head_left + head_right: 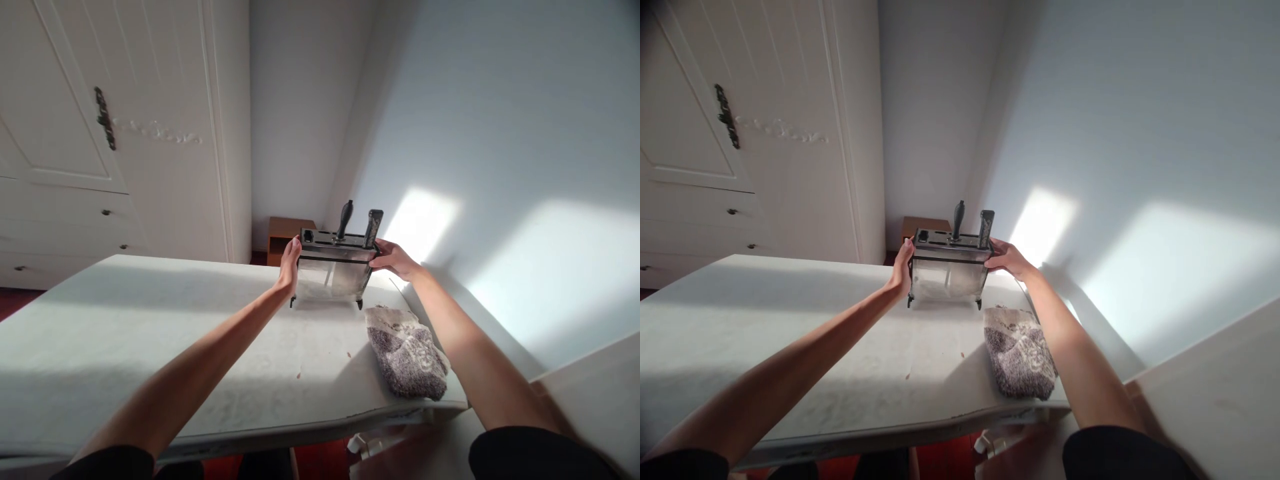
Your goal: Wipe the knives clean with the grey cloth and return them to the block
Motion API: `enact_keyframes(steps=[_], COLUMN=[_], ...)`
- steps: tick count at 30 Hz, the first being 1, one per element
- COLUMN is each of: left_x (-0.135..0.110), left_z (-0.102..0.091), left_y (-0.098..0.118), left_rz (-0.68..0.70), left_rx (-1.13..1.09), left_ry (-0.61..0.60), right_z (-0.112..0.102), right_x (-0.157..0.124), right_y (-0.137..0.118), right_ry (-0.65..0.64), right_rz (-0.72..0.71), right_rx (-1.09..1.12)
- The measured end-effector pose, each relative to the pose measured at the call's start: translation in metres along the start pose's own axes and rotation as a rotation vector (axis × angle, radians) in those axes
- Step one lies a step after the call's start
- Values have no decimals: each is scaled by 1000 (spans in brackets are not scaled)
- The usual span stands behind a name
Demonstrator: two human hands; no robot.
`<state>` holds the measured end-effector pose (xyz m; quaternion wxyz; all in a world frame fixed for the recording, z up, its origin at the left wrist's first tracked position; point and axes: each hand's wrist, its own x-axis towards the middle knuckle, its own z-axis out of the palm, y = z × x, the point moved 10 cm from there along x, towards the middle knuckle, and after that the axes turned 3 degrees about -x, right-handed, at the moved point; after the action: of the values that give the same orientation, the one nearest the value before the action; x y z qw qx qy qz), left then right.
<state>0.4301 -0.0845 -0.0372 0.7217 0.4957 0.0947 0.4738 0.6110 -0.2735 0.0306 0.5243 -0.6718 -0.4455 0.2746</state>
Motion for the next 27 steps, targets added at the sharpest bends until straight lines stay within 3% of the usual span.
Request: enact_keyframes(steps=[6,13,20,27], left_x=[-8,-8,-6,-6], left_z=[45,75,99,110], left_y=[-21,-36,-48,-52], left_rz=[-54,-86,-59,-37], left_rx=[12,36,91,209], left_ry=[2,22,-36,36], right_z=[-50,-92,-112,-113], right_x=[-9,-18,-26,-27], right_y=[15,34,47,52], right_ry=[79,180,246,335], right_rz=[49,112,168,169], right_rx=[17,29,13,-9])
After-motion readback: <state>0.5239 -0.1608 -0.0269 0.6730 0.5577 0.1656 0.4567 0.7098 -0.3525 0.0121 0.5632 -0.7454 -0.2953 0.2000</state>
